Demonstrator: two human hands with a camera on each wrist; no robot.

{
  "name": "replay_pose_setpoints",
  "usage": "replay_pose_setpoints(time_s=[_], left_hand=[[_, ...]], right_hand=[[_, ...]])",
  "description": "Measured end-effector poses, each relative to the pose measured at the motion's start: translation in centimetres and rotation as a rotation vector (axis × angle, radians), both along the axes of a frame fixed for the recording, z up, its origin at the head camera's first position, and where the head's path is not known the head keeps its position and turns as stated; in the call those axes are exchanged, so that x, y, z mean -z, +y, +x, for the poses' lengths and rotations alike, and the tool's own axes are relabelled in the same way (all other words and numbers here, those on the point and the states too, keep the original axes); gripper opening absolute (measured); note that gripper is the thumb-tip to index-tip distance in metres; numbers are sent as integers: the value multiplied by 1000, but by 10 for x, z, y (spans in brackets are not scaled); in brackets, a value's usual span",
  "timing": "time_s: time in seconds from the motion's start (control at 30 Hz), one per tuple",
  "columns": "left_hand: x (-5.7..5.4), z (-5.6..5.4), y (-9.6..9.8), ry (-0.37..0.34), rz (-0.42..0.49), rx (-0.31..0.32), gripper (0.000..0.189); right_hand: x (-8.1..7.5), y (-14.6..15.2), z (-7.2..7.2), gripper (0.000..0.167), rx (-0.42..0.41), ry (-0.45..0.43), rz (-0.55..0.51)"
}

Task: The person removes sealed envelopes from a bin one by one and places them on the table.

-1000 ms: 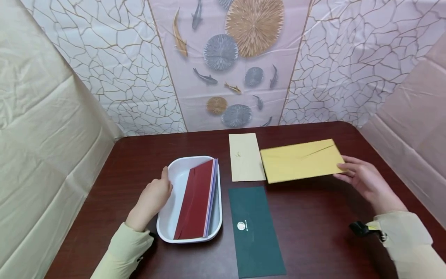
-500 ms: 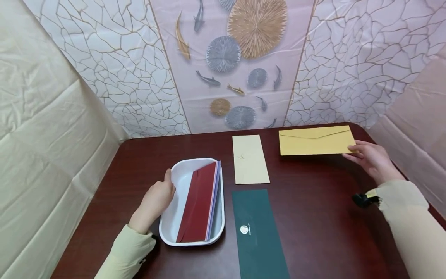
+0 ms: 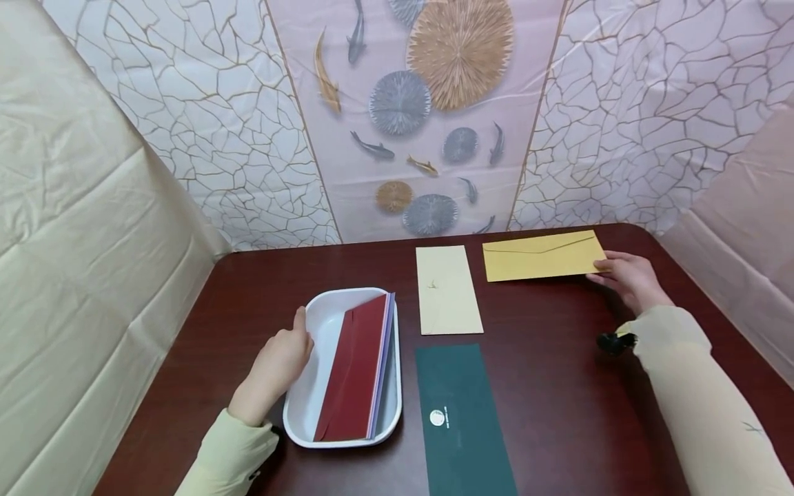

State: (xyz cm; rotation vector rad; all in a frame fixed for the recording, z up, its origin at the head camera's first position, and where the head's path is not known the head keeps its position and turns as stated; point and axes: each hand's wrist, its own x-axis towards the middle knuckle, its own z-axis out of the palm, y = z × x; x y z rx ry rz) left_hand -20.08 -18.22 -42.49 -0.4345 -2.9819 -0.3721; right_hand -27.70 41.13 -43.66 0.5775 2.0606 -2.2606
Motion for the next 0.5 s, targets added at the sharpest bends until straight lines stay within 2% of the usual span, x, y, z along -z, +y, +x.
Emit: replay_pose_setpoints(time_s=[0.1, 0.3, 0.5], left_hand=[[1, 0, -1, 25, -2, 2, 51], [3, 1, 0, 16, -1, -14, 50], [3, 0, 0, 19, -7, -29, 51]], right_hand=[[5, -4, -6, 73, 9, -7, 2], [11, -7, -15, 72, -4, -32, 57], [13, -9, -22, 67, -49, -66, 194]])
